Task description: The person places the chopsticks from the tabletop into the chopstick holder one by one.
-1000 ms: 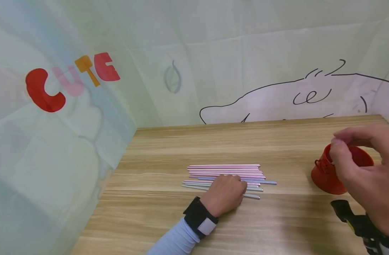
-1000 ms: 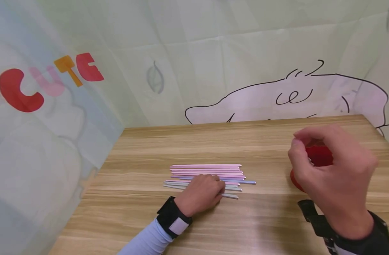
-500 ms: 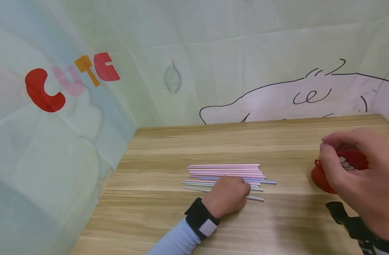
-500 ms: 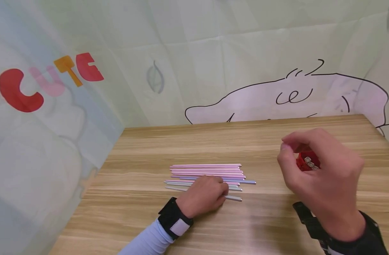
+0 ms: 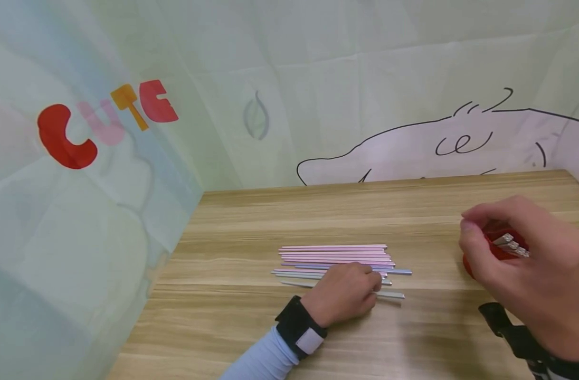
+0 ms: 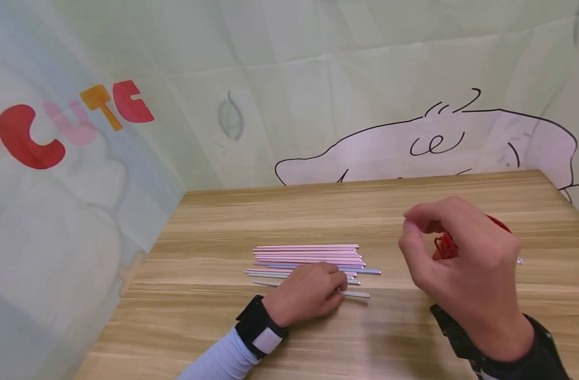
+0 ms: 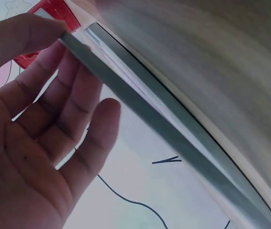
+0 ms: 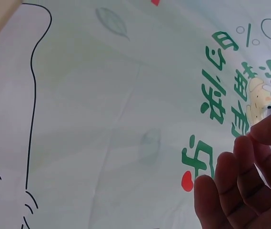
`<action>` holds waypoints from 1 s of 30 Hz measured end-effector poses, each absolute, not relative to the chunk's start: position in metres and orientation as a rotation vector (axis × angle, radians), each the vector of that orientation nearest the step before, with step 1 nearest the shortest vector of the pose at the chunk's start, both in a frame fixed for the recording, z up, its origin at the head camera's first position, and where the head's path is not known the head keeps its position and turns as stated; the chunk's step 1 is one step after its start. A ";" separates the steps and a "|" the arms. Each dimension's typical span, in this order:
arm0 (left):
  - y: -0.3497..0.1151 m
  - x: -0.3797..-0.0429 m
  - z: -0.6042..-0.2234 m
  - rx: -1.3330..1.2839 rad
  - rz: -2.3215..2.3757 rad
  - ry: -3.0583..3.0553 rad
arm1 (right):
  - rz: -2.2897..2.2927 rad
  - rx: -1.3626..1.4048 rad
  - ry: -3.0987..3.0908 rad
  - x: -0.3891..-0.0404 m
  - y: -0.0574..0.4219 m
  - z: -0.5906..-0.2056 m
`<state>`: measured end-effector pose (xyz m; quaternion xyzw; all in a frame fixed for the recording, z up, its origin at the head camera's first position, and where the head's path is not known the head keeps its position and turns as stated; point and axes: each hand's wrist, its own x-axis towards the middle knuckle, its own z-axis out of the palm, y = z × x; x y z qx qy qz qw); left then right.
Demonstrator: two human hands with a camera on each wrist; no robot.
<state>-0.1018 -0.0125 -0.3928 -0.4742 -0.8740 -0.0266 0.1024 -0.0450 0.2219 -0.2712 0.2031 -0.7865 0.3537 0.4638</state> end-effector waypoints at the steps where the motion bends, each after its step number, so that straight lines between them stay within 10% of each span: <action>1: -0.012 -0.102 -0.392 -1.404 -0.086 -2.579 | 0.858 0.504 -1.937 -0.045 0.221 -0.271; 30: -0.013 -0.101 -0.373 -1.439 -0.533 -2.326 | 0.793 0.648 -2.089 -0.047 0.205 -0.276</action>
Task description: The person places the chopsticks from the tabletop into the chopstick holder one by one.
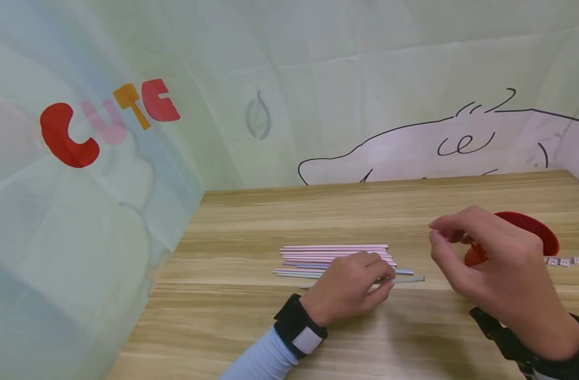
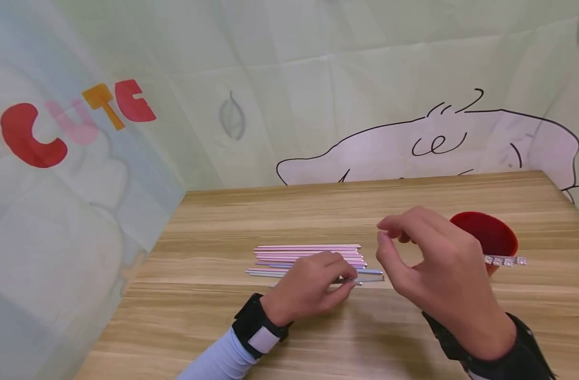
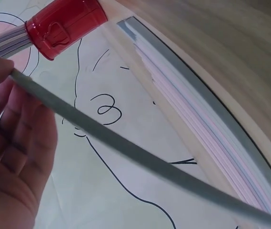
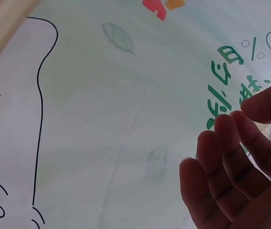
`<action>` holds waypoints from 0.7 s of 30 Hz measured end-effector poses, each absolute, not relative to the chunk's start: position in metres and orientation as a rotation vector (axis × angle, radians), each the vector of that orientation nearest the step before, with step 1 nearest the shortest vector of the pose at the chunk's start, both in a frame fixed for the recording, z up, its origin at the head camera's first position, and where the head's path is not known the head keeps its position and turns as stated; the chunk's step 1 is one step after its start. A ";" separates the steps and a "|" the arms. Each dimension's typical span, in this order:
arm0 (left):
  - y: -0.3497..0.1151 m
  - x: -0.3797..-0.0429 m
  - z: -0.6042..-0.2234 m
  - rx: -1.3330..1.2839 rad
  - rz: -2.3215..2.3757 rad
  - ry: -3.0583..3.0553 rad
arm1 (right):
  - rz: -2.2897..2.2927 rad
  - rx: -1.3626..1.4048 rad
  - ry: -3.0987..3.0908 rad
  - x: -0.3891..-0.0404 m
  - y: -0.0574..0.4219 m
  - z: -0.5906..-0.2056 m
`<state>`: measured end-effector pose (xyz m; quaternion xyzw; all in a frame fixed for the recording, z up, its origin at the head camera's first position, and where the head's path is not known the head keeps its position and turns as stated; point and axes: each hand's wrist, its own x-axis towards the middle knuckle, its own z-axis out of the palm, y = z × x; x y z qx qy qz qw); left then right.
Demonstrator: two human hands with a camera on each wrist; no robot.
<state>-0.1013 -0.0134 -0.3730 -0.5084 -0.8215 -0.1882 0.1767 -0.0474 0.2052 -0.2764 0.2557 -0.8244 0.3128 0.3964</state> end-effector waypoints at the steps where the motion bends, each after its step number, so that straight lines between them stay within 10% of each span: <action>1: -0.013 -0.102 -0.372 -1.440 -0.562 -2.312 | 0.795 0.653 -2.085 -0.048 0.205 -0.277; 21: -0.014 -0.101 -0.356 -1.383 -0.835 -2.015 | 0.683 0.686 -2.281 -0.049 0.205 -0.287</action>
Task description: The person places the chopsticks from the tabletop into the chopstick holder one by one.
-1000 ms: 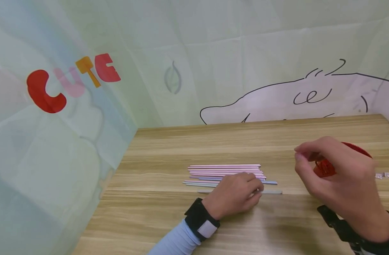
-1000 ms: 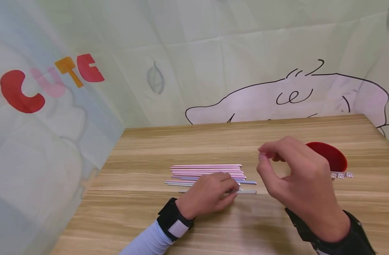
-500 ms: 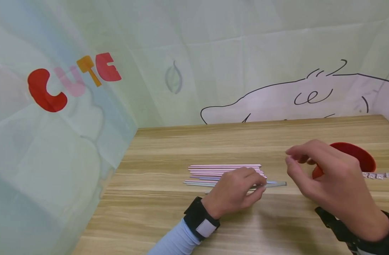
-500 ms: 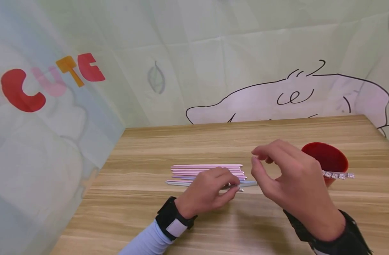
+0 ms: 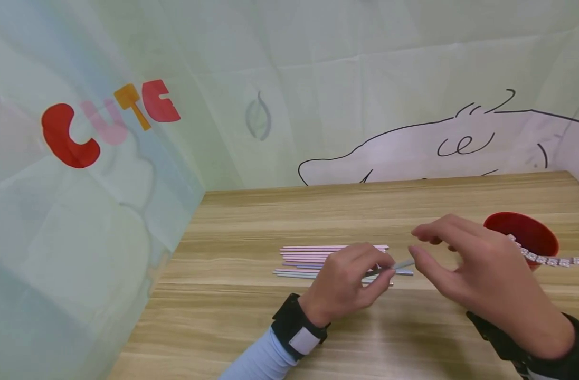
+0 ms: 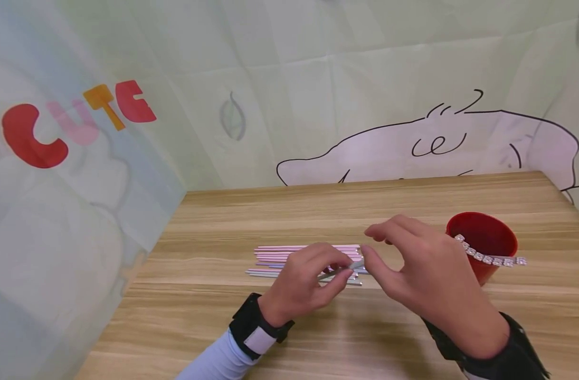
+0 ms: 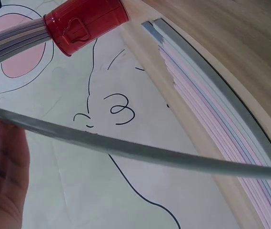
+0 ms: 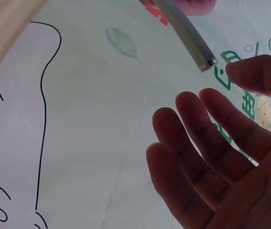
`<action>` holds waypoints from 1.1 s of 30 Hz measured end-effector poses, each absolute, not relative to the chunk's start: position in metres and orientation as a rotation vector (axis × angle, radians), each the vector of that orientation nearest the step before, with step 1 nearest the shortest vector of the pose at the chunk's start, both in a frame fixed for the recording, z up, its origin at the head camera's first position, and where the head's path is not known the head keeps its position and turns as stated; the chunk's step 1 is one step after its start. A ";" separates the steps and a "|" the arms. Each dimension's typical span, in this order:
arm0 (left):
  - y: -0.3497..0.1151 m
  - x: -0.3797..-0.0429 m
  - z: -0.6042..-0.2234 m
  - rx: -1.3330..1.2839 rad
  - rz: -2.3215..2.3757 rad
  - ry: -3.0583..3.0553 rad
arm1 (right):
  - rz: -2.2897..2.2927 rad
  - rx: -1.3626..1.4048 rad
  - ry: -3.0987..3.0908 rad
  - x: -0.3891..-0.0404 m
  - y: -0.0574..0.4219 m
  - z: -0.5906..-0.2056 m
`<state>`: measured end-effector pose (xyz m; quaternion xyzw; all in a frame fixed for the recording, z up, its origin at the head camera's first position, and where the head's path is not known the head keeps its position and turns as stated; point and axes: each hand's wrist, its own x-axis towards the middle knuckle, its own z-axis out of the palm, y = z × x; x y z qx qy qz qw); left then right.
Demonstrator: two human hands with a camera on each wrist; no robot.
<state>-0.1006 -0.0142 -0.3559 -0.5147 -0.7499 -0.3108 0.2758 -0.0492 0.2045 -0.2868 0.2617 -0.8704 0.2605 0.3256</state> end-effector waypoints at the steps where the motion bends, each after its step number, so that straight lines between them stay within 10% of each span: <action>1: -0.014 -0.101 -0.355 -1.378 -0.845 -2.003 | 0.681 0.694 -2.290 -0.050 0.204 -0.287; 33: -0.015 -0.098 -0.354 -1.337 -0.870 -1.866 | 0.972 0.866 -2.156 -0.048 0.195 -0.289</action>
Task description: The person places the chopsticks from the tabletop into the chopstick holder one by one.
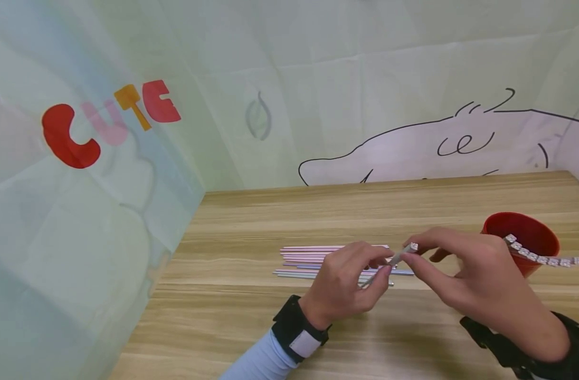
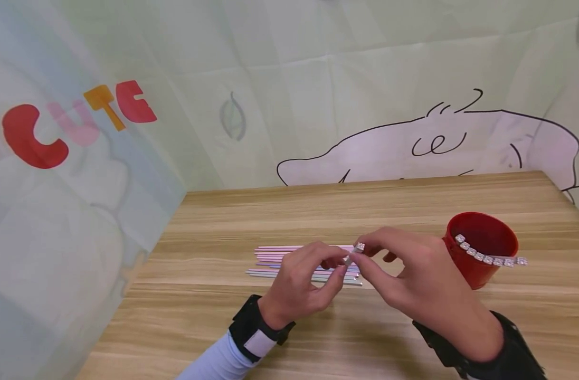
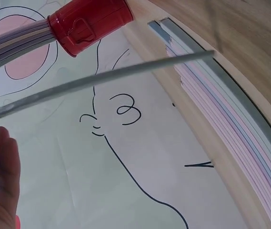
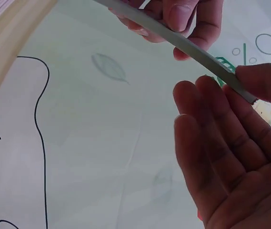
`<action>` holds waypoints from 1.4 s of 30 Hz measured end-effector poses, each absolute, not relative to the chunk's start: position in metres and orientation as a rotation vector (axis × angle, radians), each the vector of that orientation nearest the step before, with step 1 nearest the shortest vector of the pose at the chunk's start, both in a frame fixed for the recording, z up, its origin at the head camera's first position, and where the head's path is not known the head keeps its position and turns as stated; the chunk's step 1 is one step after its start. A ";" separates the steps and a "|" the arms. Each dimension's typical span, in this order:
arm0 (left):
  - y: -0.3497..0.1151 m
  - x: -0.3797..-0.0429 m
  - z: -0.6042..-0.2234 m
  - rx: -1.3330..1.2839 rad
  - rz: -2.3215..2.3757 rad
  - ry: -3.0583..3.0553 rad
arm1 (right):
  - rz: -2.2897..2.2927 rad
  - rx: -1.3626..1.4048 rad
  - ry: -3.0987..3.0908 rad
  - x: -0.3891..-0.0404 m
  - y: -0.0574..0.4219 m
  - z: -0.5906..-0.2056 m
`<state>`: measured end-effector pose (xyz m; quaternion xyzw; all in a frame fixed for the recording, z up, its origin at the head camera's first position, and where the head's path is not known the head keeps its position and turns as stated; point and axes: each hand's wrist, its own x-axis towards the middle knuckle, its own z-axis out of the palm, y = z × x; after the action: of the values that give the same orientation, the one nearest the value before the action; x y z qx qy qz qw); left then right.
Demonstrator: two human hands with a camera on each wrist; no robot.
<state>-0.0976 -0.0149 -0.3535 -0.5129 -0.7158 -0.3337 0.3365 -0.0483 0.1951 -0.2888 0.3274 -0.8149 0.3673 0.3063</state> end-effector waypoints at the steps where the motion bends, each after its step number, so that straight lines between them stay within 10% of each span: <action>1: -0.015 -0.098 -0.354 -1.336 -0.867 -1.871 | 0.975 0.854 -2.155 -0.048 0.195 -0.288; 42: -0.019 -0.104 -0.379 -1.159 -0.426 -2.395 | 0.883 0.414 -1.933 -0.037 0.225 -0.280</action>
<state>-0.1039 -0.0193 -0.3787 -0.4194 -0.8668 -0.1540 0.2215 -0.0370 0.2255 -0.2803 0.1690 -0.7884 0.3601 0.4692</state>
